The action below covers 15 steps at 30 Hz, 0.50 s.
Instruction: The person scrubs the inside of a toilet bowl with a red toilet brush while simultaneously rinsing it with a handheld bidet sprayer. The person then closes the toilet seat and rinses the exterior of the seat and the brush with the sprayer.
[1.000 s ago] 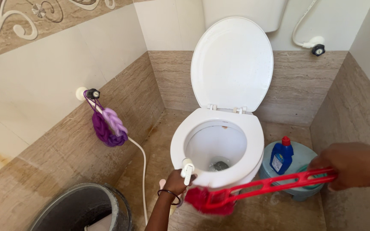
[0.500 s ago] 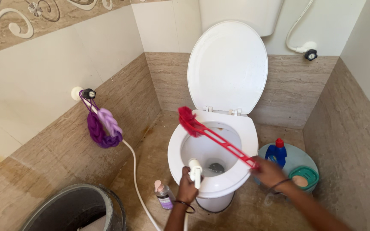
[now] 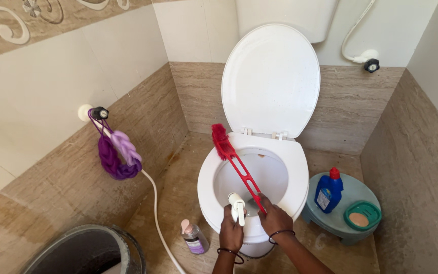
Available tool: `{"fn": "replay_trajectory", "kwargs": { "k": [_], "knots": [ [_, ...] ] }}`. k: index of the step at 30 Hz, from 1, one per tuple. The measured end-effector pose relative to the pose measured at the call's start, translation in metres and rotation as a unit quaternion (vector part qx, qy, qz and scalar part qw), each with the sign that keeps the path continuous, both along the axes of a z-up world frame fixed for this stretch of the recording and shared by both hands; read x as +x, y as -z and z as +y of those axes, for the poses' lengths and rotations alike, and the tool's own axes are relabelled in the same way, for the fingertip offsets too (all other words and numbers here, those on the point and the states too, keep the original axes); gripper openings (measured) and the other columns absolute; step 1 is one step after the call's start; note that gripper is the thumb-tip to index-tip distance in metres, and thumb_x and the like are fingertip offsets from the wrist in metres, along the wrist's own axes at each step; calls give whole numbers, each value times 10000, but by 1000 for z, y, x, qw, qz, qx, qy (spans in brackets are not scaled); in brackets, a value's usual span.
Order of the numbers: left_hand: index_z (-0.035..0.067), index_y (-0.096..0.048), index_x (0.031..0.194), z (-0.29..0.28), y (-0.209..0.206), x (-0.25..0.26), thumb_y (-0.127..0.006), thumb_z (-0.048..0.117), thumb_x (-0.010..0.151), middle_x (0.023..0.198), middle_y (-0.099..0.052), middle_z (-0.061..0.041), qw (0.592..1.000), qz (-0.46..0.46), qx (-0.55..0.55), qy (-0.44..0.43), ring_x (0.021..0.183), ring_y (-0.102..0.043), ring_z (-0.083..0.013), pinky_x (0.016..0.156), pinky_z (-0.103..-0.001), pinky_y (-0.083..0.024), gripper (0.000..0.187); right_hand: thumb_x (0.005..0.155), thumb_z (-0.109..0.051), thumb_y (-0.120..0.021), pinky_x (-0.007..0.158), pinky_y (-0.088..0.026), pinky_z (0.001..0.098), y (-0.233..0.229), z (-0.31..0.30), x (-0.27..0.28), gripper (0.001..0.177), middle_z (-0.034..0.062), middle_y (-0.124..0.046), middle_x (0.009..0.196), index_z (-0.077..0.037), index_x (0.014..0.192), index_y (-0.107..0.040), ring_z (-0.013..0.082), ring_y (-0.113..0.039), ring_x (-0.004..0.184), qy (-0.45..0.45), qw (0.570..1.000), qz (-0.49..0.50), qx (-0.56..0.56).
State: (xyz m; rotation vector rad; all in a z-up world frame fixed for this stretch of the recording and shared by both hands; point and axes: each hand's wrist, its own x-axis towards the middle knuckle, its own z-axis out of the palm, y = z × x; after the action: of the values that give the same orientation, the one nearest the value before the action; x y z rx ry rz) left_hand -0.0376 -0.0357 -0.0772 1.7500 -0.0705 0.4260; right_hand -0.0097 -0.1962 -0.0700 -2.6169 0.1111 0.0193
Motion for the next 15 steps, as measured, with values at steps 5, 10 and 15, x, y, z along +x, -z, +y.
{"fn": "replay_trajectory", "kwargs": {
  "k": [5, 10, 15],
  "knots": [
    [71, -647, 1004, 1, -6, -2, -812, 415, 801, 883, -760, -153, 960, 209, 179, -48, 859, -739, -347, 740, -445, -578, 432, 946, -382, -602, 831, -573, 478, -15, 2, -9, 653, 95, -700, 1004, -438, 1537, -330, 333, -707, 933, -47, 997, -2, -64],
    [60, -683, 911, 3, -11, 2, -809, 375, 808, 854, -748, -180, 958, 223, 173, -51, 848, -726, -377, 750, -452, -575, 354, 953, -367, -599, 805, -576, 487, -15, 1, -12, 638, 112, -688, 995, -431, 1533, -340, 339, -710, 903, -64, 995, -22, -71],
    [72, -693, 924, -1, -10, 1, -776, 346, 827, 859, -757, -157, 948, 252, 181, -70, 859, -727, -362, 753, -457, -574, 302, 946, -322, -608, 774, -575, 503, -6, 18, -7, 670, 151, -669, 993, -334, 1553, -324, 359, -708, 878, 40, 997, -27, -65]
  ]
}}
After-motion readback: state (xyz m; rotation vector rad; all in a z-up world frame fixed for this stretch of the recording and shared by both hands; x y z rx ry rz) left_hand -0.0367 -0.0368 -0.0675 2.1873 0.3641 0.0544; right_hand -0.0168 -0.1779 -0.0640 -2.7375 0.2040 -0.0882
